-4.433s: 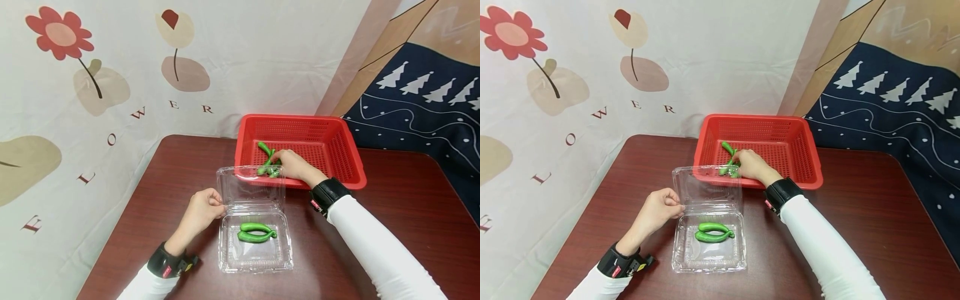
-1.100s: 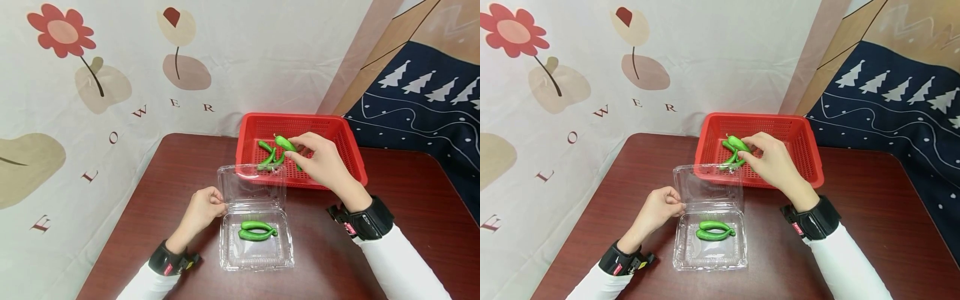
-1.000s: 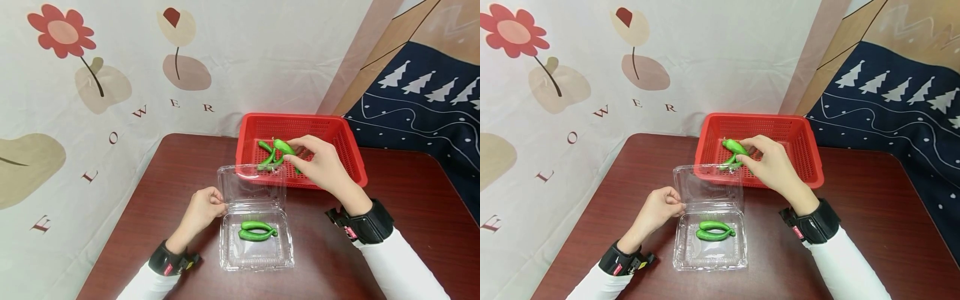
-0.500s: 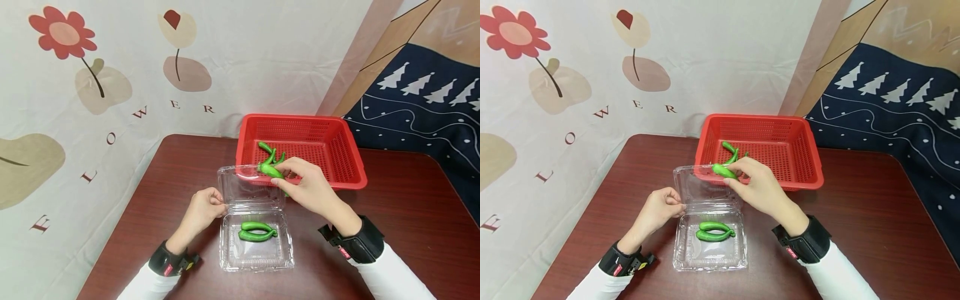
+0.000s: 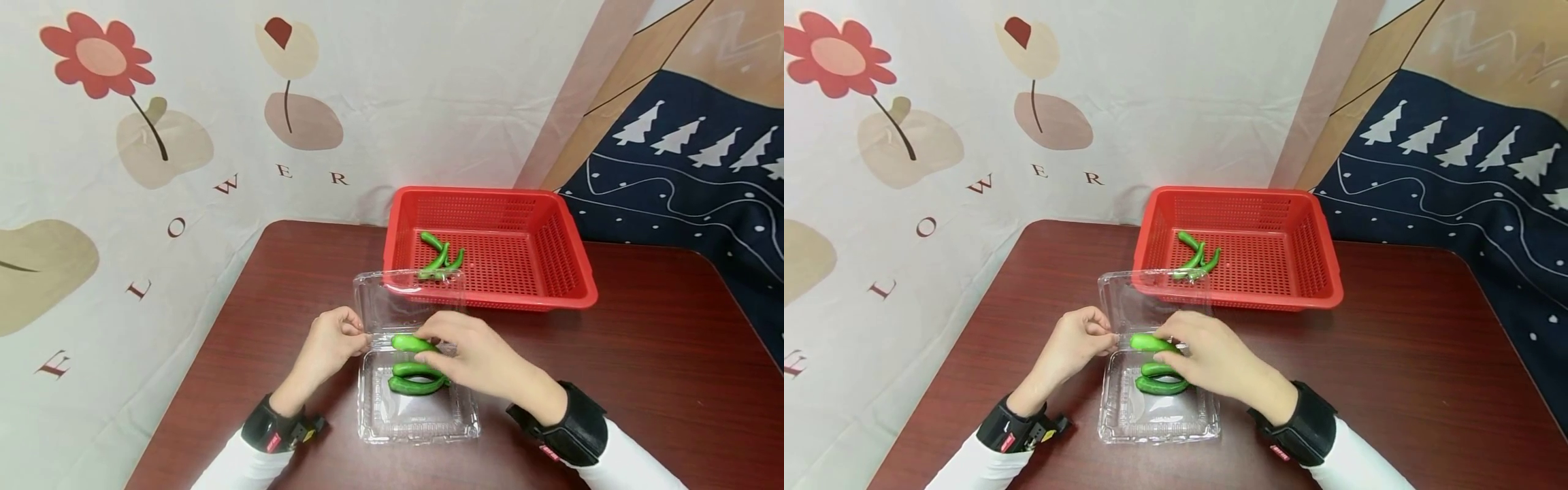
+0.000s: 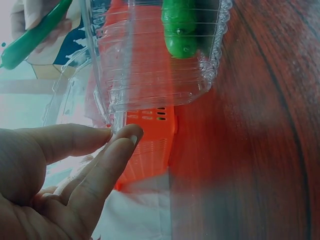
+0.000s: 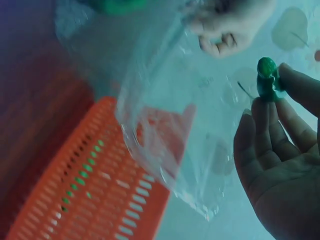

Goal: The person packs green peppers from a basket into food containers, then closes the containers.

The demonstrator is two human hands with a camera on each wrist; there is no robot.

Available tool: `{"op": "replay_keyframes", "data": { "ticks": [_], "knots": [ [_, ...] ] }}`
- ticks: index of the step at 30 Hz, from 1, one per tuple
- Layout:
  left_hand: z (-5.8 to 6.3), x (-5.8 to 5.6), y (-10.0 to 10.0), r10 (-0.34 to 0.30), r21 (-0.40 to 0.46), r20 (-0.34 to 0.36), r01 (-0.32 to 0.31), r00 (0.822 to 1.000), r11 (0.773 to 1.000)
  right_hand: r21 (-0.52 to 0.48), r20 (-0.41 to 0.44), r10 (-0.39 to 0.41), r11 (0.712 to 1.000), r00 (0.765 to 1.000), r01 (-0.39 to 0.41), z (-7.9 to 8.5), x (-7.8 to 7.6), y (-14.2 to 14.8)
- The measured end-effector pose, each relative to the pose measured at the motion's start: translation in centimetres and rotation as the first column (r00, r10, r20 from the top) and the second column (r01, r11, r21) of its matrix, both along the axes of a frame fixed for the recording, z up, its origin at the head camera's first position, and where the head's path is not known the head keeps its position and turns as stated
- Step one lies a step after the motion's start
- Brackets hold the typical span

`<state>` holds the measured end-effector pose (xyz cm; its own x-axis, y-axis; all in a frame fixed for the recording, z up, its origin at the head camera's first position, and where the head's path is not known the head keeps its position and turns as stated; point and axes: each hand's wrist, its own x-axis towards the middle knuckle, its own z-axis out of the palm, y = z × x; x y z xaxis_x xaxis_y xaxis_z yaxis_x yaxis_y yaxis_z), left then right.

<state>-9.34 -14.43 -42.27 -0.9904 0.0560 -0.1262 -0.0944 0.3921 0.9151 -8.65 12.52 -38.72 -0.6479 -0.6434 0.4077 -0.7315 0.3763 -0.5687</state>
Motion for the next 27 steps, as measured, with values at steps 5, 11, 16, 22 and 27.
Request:
{"op": "replay_keyframes", "data": {
  "ticks": [5,11,16,22,27],
  "knots": [
    [0.0,0.0,0.0,-0.002,0.012,0.005,0.002,1.000,1.000,0.169,-0.012,0.057,0.984,0.998,-0.054,-1.7,0.9,-0.7],
    [-0.1,0.0,0.0,-0.004,0.004,0.002,0.004,1.000,1.000,0.306,-0.017,0.115,0.946,0.993,-0.104,-3.2,1.8,-1.3],
    [-0.2,-0.1,-0.1,-0.002,0.002,0.009,0.002,1.000,1.000,0.355,0.004,0.110,0.929,0.994,-0.104,-3.7,2.2,-1.5],
    [-0.2,0.0,-0.1,0.001,0.000,0.014,-0.001,1.000,1.000,0.398,0.051,0.128,0.907,0.990,-0.138,-4.0,2.2,-1.7],
    [-0.2,0.0,-0.1,0.005,-0.004,0.017,-0.005,1.000,1.000,0.425,0.045,0.148,0.892,0.988,-0.153,-4.4,2.2,-1.9]
  ]
}}
